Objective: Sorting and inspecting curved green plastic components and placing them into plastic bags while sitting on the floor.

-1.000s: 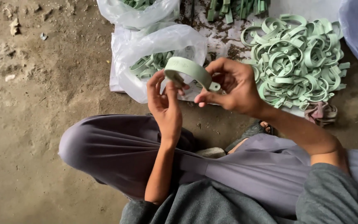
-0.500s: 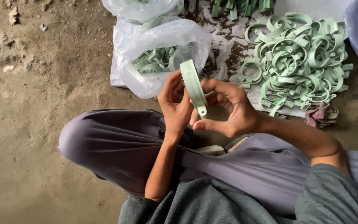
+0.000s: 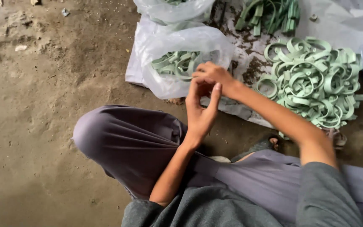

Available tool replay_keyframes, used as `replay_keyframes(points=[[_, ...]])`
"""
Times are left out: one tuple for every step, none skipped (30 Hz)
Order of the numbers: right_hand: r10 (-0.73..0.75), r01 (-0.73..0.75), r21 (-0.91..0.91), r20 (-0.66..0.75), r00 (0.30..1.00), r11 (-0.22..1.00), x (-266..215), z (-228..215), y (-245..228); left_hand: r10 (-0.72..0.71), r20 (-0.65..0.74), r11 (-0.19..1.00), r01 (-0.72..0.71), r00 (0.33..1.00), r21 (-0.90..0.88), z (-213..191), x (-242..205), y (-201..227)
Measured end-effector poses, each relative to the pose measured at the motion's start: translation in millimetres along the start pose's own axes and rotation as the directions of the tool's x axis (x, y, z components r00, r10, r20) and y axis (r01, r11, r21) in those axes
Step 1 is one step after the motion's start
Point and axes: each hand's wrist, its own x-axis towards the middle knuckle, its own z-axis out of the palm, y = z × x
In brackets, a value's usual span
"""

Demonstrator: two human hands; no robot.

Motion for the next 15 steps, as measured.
replay_keyframes(points=[[-0.006, 0.006, -0.001, -0.001, 1.000, 1.000, 11, 7, -3, 0.004, -0.004, 1.000, -0.004, 1.000, 0.000, -2, 1, -4], [-0.054, 0.055, -0.048, 0.034, 0.998, 0.997, 22, 13, -6, -0.022, 0.012, 1.000, 0.022, 1.000, 0.014, -3, 1, -7], [-0.097, 0.104, -0.093, 0.070, 0.993, 0.990, 33, 19, -8, -0.050, 0.031, 0.998, 0.049, 0.998, 0.027, -4, 2, -11], [-0.101, 0.107, -0.095, 0.069, 0.993, 0.990, 44, 27, -6, -0.046, 0.029, 0.999, 0.045, 0.999, 0.028, -4, 4, -10], [-0.109, 0.106, -0.123, -0.018, 0.994, 0.987, 53, 36, -5, -0.070, 0.034, 0.997, 0.069, 0.997, 0.020, -3, 5, -8], [-0.119, 0.103, -0.150, -0.103, 0.988, 0.983, 62, 45, -4, -0.094, 0.038, 0.996, 0.094, 0.995, 0.013, -3, 5, -7], [-0.119, 0.102, -0.150, -0.102, 0.988, 0.983, 69, 52, 0, -0.095, 0.038, 0.995, 0.094, 0.995, 0.012, -2, 5, -5], [-0.077, 0.058, -0.137, -0.140, 0.987, 0.989, 75, 60, 4, -0.111, 0.058, 0.994, 0.109, 0.992, 0.026, -2, 6, -3], [-0.031, 0.009, -0.120, -0.175, 0.984, 0.993, 79, 68, 8, -0.131, 0.080, 0.991, 0.128, 0.988, 0.040, -1, 5, -1], [-0.025, 0.005, -0.119, -0.172, 0.985, 0.993, 79, 66, 3, -0.137, 0.082, 0.990, 0.134, 0.987, 0.039, -2, 6, 3], [0.054, -0.059, -0.022, -0.176, 0.983, 0.998, 76, 63, 1, -0.150, 0.101, 0.988, 0.146, 0.983, 0.048, -1, 6, 6], [0.134, -0.122, 0.075, -0.174, 0.976, 0.990, 74, 59, -1, -0.164, 0.119, 0.986, 0.158, 0.979, 0.057, 0, 7, 9], [0.147, -0.137, 0.074, -0.171, 0.974, 0.988, 62, 56, 5, -0.171, 0.131, 0.985, 0.165, 0.977, 0.054, 0, 6, 8], [0.070, -0.064, 0.032, -0.281, 0.957, 0.997, 50, 52, 11, -0.174, 0.136, 0.984, 0.168, 0.975, 0.055, 0, 6, 7], [-0.001, -0.006, -0.017, -0.383, 0.924, 1.000, 33, 48, 15, -0.184, 0.149, 0.983, 0.177, 0.972, 0.057, 1, 4, 6]])
